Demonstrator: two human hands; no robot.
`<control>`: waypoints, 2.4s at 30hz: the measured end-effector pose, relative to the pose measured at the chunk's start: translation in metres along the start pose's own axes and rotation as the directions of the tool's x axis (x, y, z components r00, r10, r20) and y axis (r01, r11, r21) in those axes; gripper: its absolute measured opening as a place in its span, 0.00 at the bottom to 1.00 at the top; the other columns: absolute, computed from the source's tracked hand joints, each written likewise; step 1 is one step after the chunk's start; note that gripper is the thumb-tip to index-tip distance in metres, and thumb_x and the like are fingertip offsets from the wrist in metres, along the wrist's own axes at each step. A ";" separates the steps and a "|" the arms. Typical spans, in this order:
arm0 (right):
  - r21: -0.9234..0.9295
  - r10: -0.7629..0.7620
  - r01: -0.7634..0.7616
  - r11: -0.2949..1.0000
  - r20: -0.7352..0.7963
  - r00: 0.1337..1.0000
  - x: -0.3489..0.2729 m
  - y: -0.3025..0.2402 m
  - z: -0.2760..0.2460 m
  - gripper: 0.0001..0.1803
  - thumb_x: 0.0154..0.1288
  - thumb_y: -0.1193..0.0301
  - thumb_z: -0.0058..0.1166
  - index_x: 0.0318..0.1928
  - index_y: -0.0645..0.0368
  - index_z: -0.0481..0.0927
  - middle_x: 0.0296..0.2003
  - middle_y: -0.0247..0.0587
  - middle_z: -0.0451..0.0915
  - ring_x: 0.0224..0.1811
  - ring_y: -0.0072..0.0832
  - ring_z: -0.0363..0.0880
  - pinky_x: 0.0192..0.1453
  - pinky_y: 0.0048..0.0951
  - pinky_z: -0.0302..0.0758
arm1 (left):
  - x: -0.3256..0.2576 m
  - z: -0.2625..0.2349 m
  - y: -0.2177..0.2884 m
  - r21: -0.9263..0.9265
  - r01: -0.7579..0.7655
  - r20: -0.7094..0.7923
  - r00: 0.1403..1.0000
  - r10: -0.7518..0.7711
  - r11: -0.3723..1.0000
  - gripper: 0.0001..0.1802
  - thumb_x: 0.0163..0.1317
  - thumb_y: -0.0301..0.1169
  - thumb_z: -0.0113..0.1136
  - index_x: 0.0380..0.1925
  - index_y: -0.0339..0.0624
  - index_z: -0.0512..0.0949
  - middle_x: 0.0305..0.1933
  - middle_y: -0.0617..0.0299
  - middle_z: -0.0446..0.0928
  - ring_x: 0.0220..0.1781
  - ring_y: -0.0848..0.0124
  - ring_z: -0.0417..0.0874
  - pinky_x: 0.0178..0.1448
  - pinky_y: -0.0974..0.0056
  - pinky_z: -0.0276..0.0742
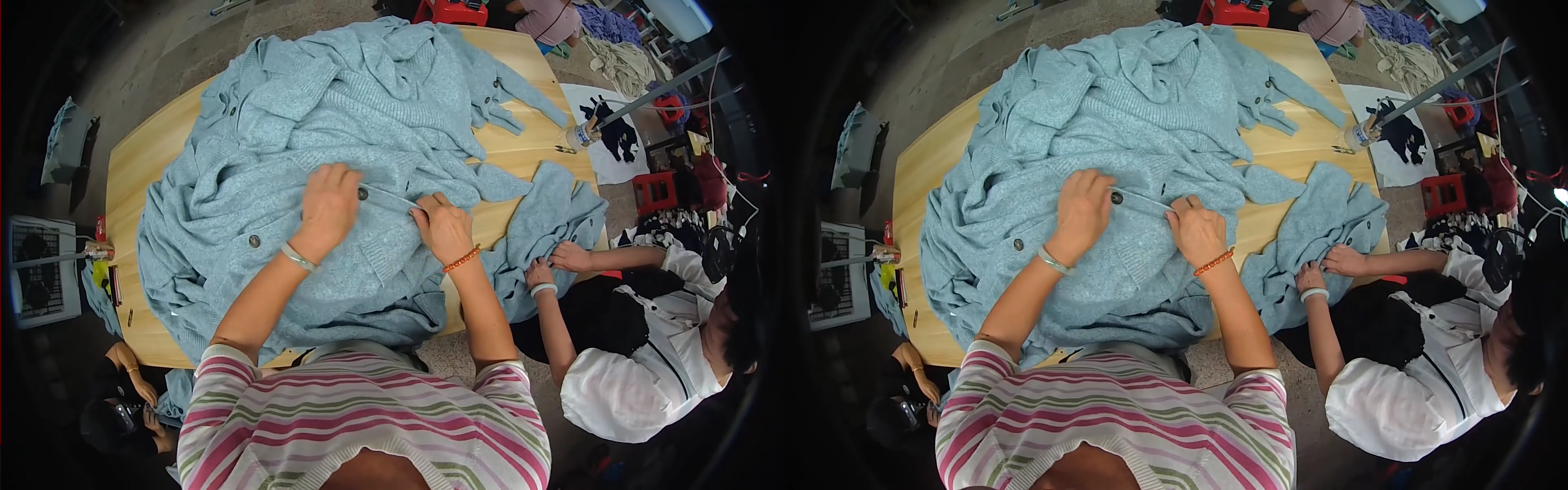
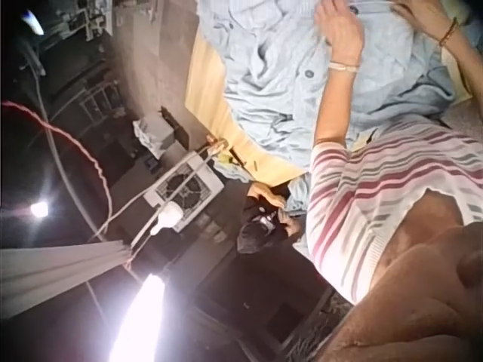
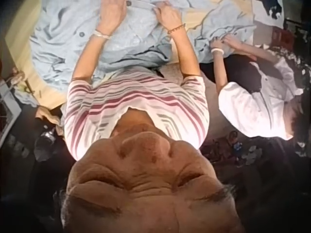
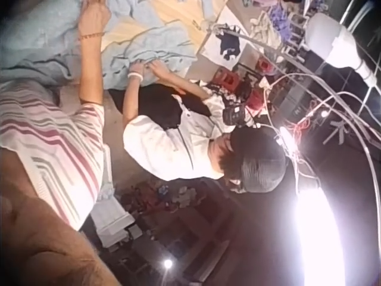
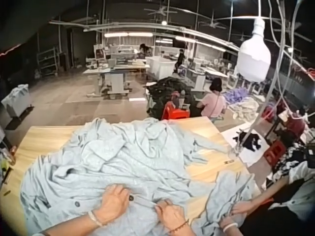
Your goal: Inspecting knit sweaters and trimming loose threads using thread snips on a workshop table.
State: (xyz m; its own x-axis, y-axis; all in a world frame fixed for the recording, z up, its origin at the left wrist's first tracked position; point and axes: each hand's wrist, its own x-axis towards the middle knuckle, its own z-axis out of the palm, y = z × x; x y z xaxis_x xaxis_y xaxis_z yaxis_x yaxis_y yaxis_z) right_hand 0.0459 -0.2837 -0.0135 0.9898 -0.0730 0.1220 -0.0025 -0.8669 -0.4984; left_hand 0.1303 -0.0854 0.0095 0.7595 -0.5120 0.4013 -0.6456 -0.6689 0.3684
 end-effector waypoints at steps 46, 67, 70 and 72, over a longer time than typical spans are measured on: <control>0.296 -0.049 0.057 0.954 -0.034 0.998 -0.008 -0.008 -0.019 0.14 0.57 0.76 0.54 0.44 0.68 0.77 0.38 0.58 0.78 0.35 0.53 0.79 0.41 0.45 0.77 | -0.003 0.019 0.024 -0.704 0.276 0.463 0.877 0.128 0.655 0.15 0.60 0.22 0.58 0.47 0.31 0.75 0.42 0.56 0.80 0.45 0.70 0.80 0.54 0.67 0.75; 0.327 -0.234 0.232 0.916 -0.033 0.972 -0.027 -0.031 -0.022 0.11 0.59 0.86 0.47 0.42 0.69 0.79 0.29 0.49 0.76 0.24 0.36 0.79 0.31 0.32 0.75 | -0.031 -0.008 0.027 -0.559 0.201 0.314 0.949 -0.018 0.805 0.08 0.60 0.29 0.55 0.33 0.36 0.78 0.33 0.49 0.79 0.36 0.49 0.79 0.39 0.53 0.73; 0.334 -0.252 0.245 0.910 -0.024 0.967 -0.037 -0.042 -0.026 0.11 0.59 0.86 0.48 0.42 0.69 0.78 0.29 0.48 0.76 0.23 0.35 0.78 0.30 0.31 0.75 | -0.043 -0.013 0.028 -0.577 0.178 0.287 0.958 -0.007 0.797 0.09 0.60 0.31 0.55 0.32 0.36 0.78 0.33 0.49 0.79 0.36 0.49 0.79 0.39 0.53 0.73; 0.309 -0.235 0.219 0.926 0.016 0.972 -0.048 -0.048 -0.030 0.10 0.59 0.85 0.48 0.41 0.69 0.78 0.29 0.48 0.76 0.23 0.33 0.79 0.30 0.29 0.75 | -0.051 -0.014 0.029 -0.573 0.122 0.266 0.963 0.044 0.810 0.09 0.59 0.32 0.54 0.32 0.36 0.78 0.33 0.49 0.78 0.36 0.48 0.78 0.40 0.52 0.73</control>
State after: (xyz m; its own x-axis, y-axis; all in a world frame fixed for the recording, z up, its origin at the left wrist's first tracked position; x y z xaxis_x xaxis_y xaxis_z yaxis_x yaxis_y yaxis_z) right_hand -0.0059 -0.2531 0.0306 0.9647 0.1409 0.2224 0.2586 -0.6662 -0.6996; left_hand 0.0714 -0.0713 0.0120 0.7244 -0.6656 0.1794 -0.4766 -0.2955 0.8280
